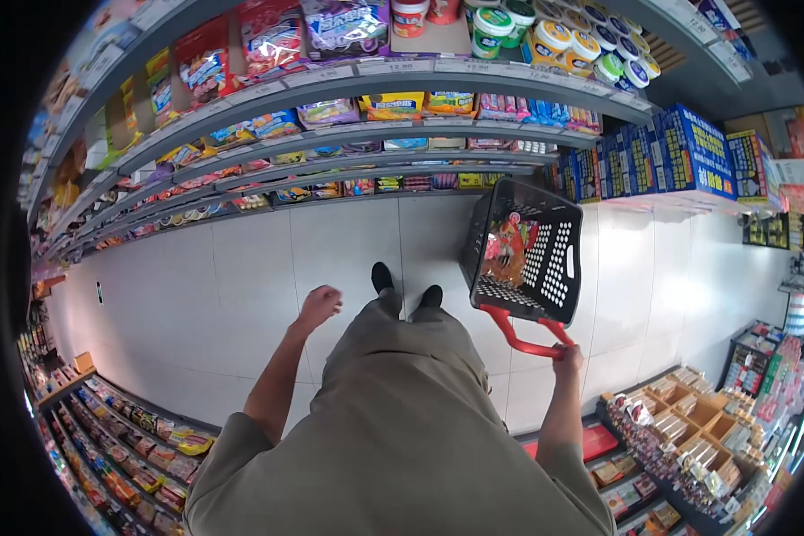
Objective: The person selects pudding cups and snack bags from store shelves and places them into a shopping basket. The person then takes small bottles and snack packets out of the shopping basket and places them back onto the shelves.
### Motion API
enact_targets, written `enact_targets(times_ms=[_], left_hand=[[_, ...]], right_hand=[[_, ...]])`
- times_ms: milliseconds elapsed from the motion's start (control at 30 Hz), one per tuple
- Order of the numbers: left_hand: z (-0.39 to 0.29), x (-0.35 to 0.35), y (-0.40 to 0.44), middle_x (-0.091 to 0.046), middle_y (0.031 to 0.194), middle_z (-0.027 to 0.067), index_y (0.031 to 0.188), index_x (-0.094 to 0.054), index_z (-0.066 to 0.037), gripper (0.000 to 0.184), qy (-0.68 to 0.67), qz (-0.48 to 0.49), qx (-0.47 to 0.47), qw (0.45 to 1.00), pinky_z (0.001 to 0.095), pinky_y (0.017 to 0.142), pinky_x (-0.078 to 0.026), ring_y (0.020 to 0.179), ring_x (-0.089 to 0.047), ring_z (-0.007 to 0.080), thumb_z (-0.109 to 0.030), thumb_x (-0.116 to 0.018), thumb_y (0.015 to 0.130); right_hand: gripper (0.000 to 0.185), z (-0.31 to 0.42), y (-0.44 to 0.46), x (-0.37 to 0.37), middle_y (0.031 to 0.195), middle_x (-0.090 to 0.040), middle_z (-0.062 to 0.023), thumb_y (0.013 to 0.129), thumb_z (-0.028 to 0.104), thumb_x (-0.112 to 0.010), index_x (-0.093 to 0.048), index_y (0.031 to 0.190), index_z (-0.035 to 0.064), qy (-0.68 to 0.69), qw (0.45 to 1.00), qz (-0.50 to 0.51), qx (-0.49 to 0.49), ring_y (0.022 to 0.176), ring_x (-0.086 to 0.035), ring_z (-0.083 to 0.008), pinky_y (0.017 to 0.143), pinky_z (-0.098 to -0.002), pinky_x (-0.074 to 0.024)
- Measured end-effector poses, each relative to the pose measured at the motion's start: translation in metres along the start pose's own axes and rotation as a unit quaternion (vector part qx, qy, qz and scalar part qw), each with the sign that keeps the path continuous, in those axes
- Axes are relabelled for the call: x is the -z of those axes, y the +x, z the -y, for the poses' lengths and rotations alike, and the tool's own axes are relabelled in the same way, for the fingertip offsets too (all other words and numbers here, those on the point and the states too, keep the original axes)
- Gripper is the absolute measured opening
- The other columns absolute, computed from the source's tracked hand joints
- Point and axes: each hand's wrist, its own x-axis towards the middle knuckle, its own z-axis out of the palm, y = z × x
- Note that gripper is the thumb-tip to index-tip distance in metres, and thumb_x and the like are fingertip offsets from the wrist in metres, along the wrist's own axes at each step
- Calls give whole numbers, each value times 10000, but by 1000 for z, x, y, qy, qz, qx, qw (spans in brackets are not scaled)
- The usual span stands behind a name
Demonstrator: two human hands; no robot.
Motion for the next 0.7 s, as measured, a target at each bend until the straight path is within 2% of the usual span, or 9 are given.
enact_targets(times_ms=[100,167,300,333,433,500,600,633,700], left_hand=[[-77,-58,-13,-679,891,84,1029,-636,4,293,-8,70,-95,993,300,711,-541,812,-657,152,-273,-632,933],[-101,-114,-11,-690,917,97,1036,-650,-10,304,59,88,-241,965,301,748,-541,846,-667,161,-286,-672,908],[-173,-200,-44,-678,980,129,1054,-665,-27,418,168,248,-291,909,328,840,-525,931,-672,226,-366,-751,824],[-164,-222,-45,-664,1025,145,1077,-669,-35,474,166,248,-337,893,373,869,-517,970,-659,284,-416,-752,807],[-150,-256,-50,-654,1066,163,1095,-669,-37,545,252,285,-365,850,396,903,-500,1019,-640,318,-498,-716,810],[-148,-260,-59,-623,1135,174,1125,-656,-43,616,344,401,-227,818,403,944,-474,1082,-606,332,-573,-667,813],[-127,-251,-65,-592,1179,177,1161,-637,-47,657,377,361,-288,803,402,970,-453,1131,-576,334,-604,-644,812],[-121,-250,-64,-566,1206,177,1182,-625,-55,632,394,351,-285,800,416,967,-449,1135,-563,346,-582,-634,833],[-104,-247,-66,-563,1208,180,1160,-626,-42,622,379,341,-342,789,424,966,-447,1138,-559,348,-578,-625,845]], right_hand=[[229,-15,-12,-6,732,-480,-42,964,94,-342,-503,1078,-22,7,997,52,-53,608,-506,-163,621,-370,-538],[266,-28,-23,-5,752,-490,-41,1002,127,-337,-506,1137,-29,-12,997,63,-41,626,-518,-163,715,-402,-574],[254,-40,-57,-20,751,-507,-69,995,115,-353,-518,1104,-44,-16,999,23,-27,647,-549,-195,754,-461,-587],[241,-43,-60,-21,749,-507,-77,982,98,-366,-522,1092,-50,-12,1000,18,-21,642,-549,-205,743,-474,-589],[216,-56,-71,-25,746,-505,-91,951,62,-395,-526,1070,-61,7,1000,5,-14,629,-548,-219,716,-491,-593],[202,-61,-87,-31,744,-498,-100,922,27,-414,-507,1078,-63,12,1000,6,-2,610,-549,-232,683,-500,-596],[263,-68,-115,-44,780,-506,-104,942,48,-341,-518,1105,-60,-17,1000,6,16,676,-556,-235,749,-473,-585],[224,-71,-116,-45,775,-494,-111,926,20,-388,-464,1124,-51,14,1000,23,16,608,-554,-241,645,-515,-596],[221,-81,-118,-48,782,-494,-112,928,20,-386,-466,1121,-52,22,999,17,15,606,-553,-243,639,-512,-596]])
